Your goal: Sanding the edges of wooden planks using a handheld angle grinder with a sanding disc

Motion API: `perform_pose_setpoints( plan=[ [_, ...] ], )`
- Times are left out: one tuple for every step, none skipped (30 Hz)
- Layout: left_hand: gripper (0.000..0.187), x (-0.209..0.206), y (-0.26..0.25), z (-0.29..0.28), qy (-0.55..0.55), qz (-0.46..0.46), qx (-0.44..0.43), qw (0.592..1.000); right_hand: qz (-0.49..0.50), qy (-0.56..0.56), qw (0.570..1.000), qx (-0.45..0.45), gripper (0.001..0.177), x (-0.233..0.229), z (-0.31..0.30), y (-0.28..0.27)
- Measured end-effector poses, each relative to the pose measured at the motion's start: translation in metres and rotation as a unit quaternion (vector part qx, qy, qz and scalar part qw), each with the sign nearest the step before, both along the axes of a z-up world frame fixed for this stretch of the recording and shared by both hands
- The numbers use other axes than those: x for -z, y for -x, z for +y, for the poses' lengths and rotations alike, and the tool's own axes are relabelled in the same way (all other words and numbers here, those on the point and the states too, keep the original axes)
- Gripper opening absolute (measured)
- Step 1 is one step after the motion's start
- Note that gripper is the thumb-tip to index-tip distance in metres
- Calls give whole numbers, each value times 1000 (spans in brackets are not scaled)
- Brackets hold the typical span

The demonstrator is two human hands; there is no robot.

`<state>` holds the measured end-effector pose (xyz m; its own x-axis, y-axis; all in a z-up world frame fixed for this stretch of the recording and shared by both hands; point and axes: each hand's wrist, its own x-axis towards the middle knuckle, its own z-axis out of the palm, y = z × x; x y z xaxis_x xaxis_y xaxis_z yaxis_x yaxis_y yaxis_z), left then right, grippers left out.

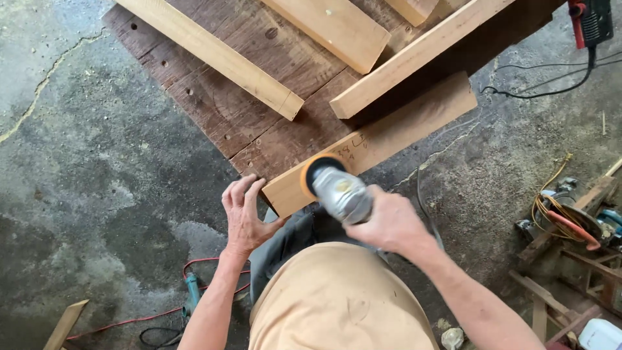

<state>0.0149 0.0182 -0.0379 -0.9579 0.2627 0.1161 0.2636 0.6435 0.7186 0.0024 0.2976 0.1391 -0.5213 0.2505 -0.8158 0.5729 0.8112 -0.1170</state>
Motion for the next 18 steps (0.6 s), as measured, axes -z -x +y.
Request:
perform_pose_setpoints(
  plan=[
    [103,2,0,-2,-1,0,1,1000,0,-1,1000,1,73,4,-5,-2],
    [97,4,0,-3,-11,3,2,1000,1,15,1000,-18,71,7,-9,-4],
    [91,6,0,-4,-22,5,3,1000,1,32,999,-37,70,11,-13,-6],
    [91,9,1,-4,-24,5,5,1000,1,29,999,-35,70,12,-11,-5],
    [91,11,1,-4,-26,2,6,1000,7,19,999,-27,72,13,-10,-4],
    [92,13,0,-4,-28,-1,5,1000,13,10,1000,-21,75,15,-9,-3],
    [92,12,0,-4,-29,-2,4,1000,13,9,1000,-22,75,10,-4,2],
    [90,10,1,-5,-28,1,5,1000,26,-1,1000,3,72,6,0,7],
    [88,8,2,-5,-27,3,5,1000,38,-12,999,28,70,1,5,12],
    [88,10,2,-6,-28,3,5,1000,39,-12,999,28,70,-2,12,15],
    [87,11,3,-7,-29,5,7,1000,56,-26,997,53,67,-4,20,18],
    [87,13,2,-7,-29,6,10,1000,72,-39,994,78,65,-7,28,21],
    [87,13,3,-6,-30,6,10,999,72,-39,994,78,65,-11,35,21],
    [86,13,3,-7,-35,4,10,999,70,-47,991,101,62,-15,42,20],
    [85,13,3,-7,-40,2,10,999,68,-55,988,125,59,-19,49,20],
    [85,15,3,-7,-40,2,10,999,68,-55,988,124,59,-8,68,17],
    [86,17,3,-7,-50,1,12,999,97,-53,981,161,58,2,88,14],
    [86,18,3,-8,-60,0,15,998,126,-49,971,196,57,12,106,12]
  ],
)
